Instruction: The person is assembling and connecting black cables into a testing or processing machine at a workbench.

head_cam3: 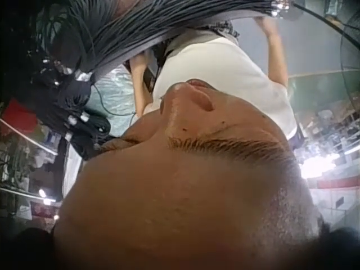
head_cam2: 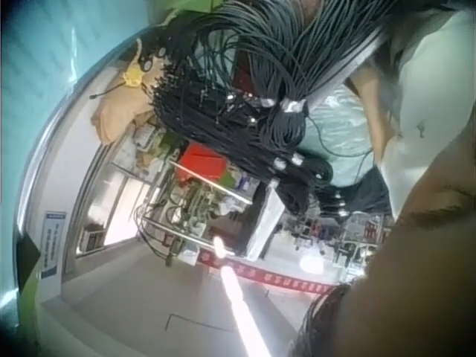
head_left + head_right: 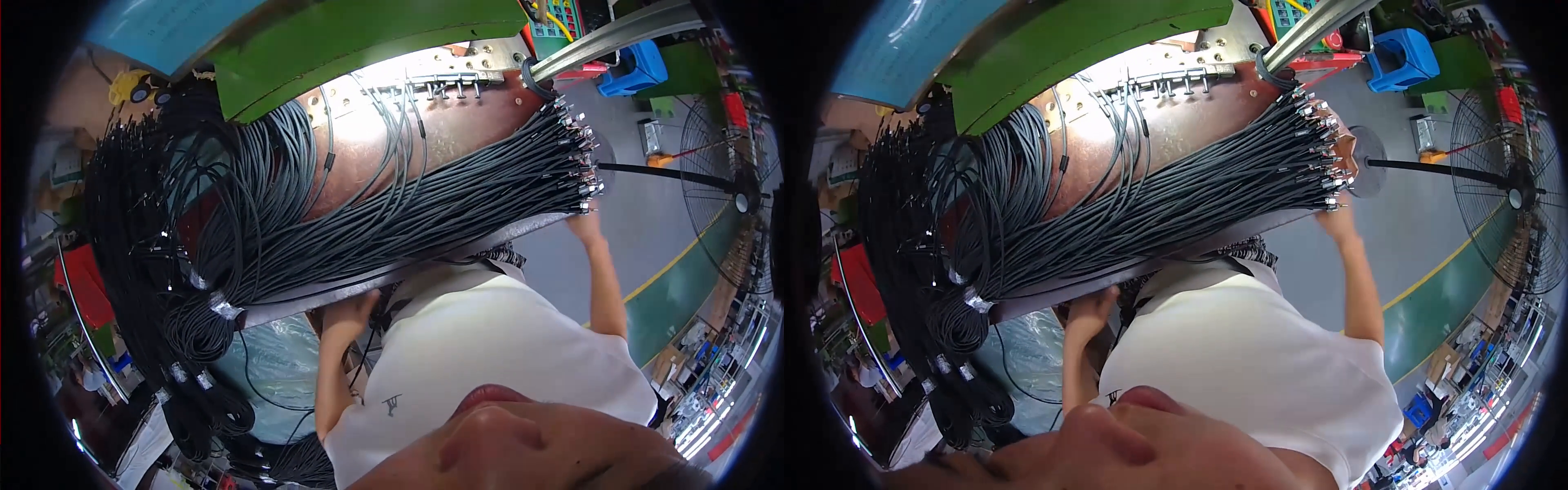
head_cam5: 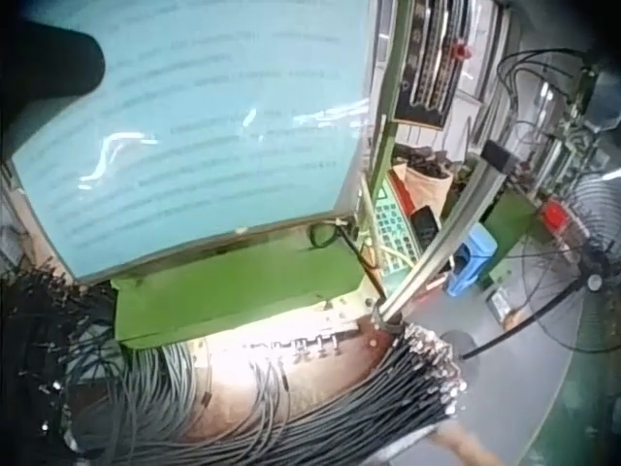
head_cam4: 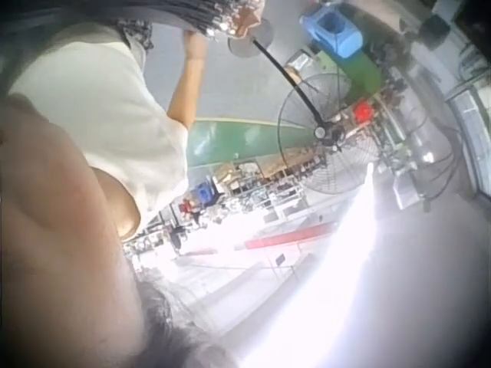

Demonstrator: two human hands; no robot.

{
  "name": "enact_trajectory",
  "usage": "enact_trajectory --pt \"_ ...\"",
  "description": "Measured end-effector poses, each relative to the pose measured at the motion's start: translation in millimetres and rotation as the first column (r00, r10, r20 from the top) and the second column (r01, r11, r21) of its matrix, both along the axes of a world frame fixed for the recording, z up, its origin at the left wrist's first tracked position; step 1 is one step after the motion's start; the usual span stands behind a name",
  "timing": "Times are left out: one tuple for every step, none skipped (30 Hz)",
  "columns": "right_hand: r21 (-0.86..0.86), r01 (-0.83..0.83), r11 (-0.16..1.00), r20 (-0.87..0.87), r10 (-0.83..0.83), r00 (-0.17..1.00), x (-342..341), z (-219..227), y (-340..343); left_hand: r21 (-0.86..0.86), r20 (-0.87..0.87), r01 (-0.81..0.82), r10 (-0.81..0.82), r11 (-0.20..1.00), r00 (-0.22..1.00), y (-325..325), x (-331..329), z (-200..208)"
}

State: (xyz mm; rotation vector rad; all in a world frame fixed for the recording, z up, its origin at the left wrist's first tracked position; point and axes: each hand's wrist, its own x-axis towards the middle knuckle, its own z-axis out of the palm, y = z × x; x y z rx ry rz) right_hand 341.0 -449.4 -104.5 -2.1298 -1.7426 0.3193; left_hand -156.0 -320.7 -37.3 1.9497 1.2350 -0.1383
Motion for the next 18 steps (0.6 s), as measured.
enact_trajectory --pt "-0.251 0.512 0.822 -0.165 -0.557 0.814 -12 57 24 -0.204 0.082 0.117 -0.102 0.972 0.991 8 11 30" --pt "0.25 0.417 0.874 -0.138 -0.394 0.909 4 76 34 -0.357 0.209 0.206 -0.137 0.911 0.968 20 19 50" --pt "0.413 0.479 0.774 -0.266 -0.401 0.877 27 82 37 -0.492 0.334 0.295 -0.135 0.819 0.933 30 23 66" --pt "0.442 0.359 0.822 -0.205 -0.298 0.932 23 106 55 -0.457 0.439 0.354 -0.139 0.816 0.888 39 36 79" --pt "0.464 0.236 0.854 -0.147 -0.188 0.971 9 134 81 -0.417 0.533 0.406 -0.142 0.813 0.834 47 53 88" --pt "0.404 -0.036 0.914 -0.011 0.044 0.999 -9 150 113 -0.242 0.625 0.45 -0.217 0.859 0.75 52 77 94" --pt "0.324 -0.285 0.902 0.098 0.267 0.959 -39 164 150 -0.059 0.692 0.466 -0.3 0.883 0.656 54 105 95" --pt "0.328 -0.476 0.816 0.336 0.371 0.866 -60 160 184 0.074 0.68 0.44 -0.368 0.895 0.634 50 131 97" --pt "0.285 -0.511 0.811 0.41 0.378 0.83 -73 151 211 0.212 0.658 0.42 -0.447 0.882 0.606 47 158 96" --pt "0.219 -0.562 0.797 0.47 0.419 0.777 -80 136 237 0.419 0.57 0.345 -0.538 0.84 0.621 48 187 90" --pt "0.261 -0.609 0.749 0.541 0.409 0.735 -92 125 259 0.607 0.46 0.269 -0.607 0.748 0.648 50 206 84" --pt "0.277 -0.633 0.722 0.528 0.436 0.729 -91 107 273 0.636 0.358 0.239 -0.554 0.734 0.752 56 213 84" --pt "0.288 -0.651 0.702 0.516 0.459 0.723 -89 94 279 0.664 0.257 0.217 -0.491 0.715 0.833 60 218 83" --pt "0.291 -0.652 0.701 0.516 0.459 0.724 -86 95 278 0.656 0.162 0.195 -0.388 0.729 0.907 61 207 82" --pt "0.273 -0.657 0.703 0.548 0.447 0.707 -76 95 273 0.583 0.125 0.169 -0.293 0.795 0.948 67 190 77" --pt "0.26 -0.661 0.704 0.575 0.437 0.692 -69 98 267 0.582 0.016 0.213 -0.273 0.785 0.962 72 164 82" --pt "0.259 -0.652 0.712 0.571 0.431 0.698 -63 103 261 0.531 -0.157 0.288 -0.242 0.797 0.958 78 142 95" --pt "0.195 -0.64 0.743 0.446 0.514 0.732 -59 114 256 0.583 -0.226 0.317 -0.226 0.748 0.948 84 111 90"
